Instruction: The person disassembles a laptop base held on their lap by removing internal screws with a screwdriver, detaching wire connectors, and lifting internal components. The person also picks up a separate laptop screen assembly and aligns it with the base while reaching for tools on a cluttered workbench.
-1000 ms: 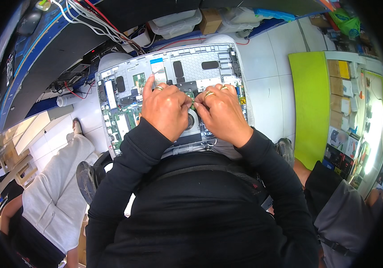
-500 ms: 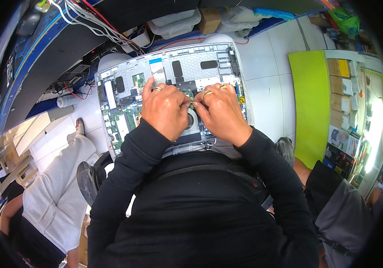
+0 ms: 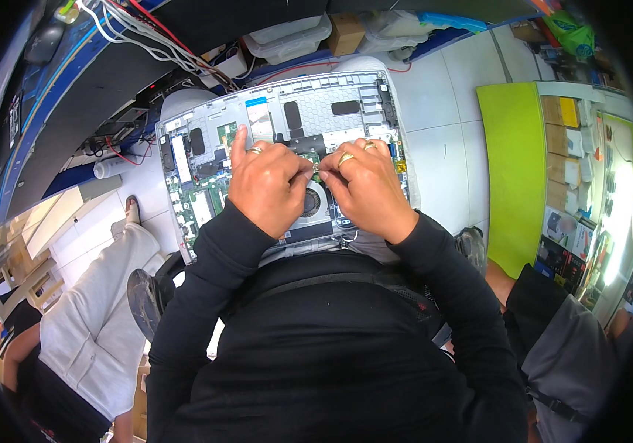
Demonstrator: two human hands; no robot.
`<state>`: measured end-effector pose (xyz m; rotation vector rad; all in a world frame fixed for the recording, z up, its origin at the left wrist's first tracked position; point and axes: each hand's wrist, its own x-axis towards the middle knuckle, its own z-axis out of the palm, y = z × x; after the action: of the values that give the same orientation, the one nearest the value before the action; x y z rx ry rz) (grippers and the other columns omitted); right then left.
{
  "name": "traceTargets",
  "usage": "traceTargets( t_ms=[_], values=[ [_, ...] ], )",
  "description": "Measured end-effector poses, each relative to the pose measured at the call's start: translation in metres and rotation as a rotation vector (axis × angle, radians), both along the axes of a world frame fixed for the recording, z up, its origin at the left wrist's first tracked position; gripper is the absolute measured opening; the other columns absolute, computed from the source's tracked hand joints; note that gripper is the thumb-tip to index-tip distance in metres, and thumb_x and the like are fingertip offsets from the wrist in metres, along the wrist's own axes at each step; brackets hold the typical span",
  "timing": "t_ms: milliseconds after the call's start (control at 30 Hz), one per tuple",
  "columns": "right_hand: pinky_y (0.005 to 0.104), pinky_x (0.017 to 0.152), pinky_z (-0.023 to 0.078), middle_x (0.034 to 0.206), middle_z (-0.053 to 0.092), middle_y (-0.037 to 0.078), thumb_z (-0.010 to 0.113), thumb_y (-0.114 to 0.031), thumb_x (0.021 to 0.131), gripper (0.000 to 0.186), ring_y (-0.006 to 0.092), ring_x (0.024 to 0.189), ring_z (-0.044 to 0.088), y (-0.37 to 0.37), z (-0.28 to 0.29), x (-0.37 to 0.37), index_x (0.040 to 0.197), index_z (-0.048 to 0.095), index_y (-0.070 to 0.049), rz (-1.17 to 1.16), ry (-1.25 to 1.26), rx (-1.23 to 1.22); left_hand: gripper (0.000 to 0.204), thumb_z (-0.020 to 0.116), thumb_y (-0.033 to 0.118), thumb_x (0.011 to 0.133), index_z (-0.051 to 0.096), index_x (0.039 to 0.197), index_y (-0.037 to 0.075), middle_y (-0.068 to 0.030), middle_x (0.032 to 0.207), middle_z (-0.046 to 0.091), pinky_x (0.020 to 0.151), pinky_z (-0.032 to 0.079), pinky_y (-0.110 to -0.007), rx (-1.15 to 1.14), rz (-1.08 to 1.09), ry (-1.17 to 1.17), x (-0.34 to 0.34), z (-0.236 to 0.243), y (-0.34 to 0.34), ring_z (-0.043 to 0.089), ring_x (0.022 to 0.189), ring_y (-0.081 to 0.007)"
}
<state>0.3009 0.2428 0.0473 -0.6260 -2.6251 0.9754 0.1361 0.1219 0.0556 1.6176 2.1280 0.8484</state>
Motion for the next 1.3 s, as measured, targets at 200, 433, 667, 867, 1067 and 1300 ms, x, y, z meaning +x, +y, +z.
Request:
traceTargets(
  t_ms=[200, 433, 667, 867, 1067, 1300],
  values=[
    [0.0441, 0.092, 0.040, 0.091, 0.071, 0.006, 0.075, -0.008, 0.089, 0.004, 0.0291, 0.089, 0.063, -0.001, -0.002, 0.001, 0.089, 0.075, -0.004, -0.011, 0.030, -0.015, 0.002, 0.078, 0.008, 0.085, 0.078, 0.086, 0.010, -0.0048, 0.081, 0.067, 0.123, 0.030, -0.063, 0.004, -0.009, 0.024, 0.001, -0.001, 0.003, 0.066, 0.090, -0.0298],
    [0.0449, 0.093, 0.041, 0.090, 0.070, 0.007, 0.074, -0.006, 0.089, 0.002, 0.0307, 0.089, 0.063, -0.001, -0.001, 0.003, 0.088, 0.074, -0.005, -0.016, 0.025, 0.026, 0.003, 0.078, 0.007, 0.086, 0.078, 0.086, 0.010, -0.0054, 0.082, 0.067, 0.123, 0.029, -0.063, -0.012, -0.019, -0.001, 0.000, -0.001, 0.003, 0.066, 0.090, -0.0310],
    [0.0447, 0.091, 0.040, 0.091, 0.069, 0.008, 0.070, -0.003, 0.090, 0.005, 0.0308, 0.089, 0.063, 0.001, 0.001, 0.001, 0.089, 0.074, -0.005, 0.023, -0.037, 0.087, 0.004, 0.077, 0.008, 0.087, 0.077, 0.089, 0.011, -0.0059, 0.085, 0.066, 0.123, 0.030, -0.063, 0.003, -0.038, 0.027, -0.002, -0.003, 0.003, 0.067, 0.091, -0.0319],
    [0.0454, 0.091, 0.041, 0.090, 0.068, 0.009, 0.071, -0.004, 0.090, 0.005, 0.0314, 0.089, 0.063, 0.014, 0.006, 0.007, 0.091, 0.075, -0.004, -0.035, 0.051, 0.052, 0.013, 0.079, 0.008, 0.084, 0.077, 0.096, 0.013, -0.0047, 0.090, 0.066, 0.122, 0.031, -0.063, 0.012, -0.151, 0.195, -0.005, 0.001, 0.005, 0.068, 0.090, -0.0299],
    [0.0458, 0.091, 0.041, 0.090, 0.065, 0.009, 0.073, -0.007, 0.090, 0.004, 0.0322, 0.089, 0.063, 0.009, 0.009, 0.011, 0.092, 0.075, -0.004, 0.034, -0.064, 0.096, 0.014, 0.077, 0.008, 0.082, 0.076, 0.094, 0.014, -0.0040, 0.088, 0.062, 0.122, 0.034, -0.062, 0.048, -0.243, 0.302, -0.007, 0.002, 0.011, 0.067, 0.087, -0.0263],
    [0.0458, 0.092, 0.041, 0.091, 0.065, 0.009, 0.074, -0.009, 0.089, 0.004, 0.0319, 0.091, 0.062, 0.008, 0.008, 0.009, 0.091, 0.075, -0.005, 0.052, -0.097, 0.104, 0.007, 0.071, 0.007, 0.082, 0.072, 0.087, 0.012, -0.0039, 0.085, 0.060, 0.123, 0.037, -0.058, 0.107, -0.276, 0.408, -0.003, -0.004, 0.014, 0.066, 0.083, -0.0232]
  ],
)
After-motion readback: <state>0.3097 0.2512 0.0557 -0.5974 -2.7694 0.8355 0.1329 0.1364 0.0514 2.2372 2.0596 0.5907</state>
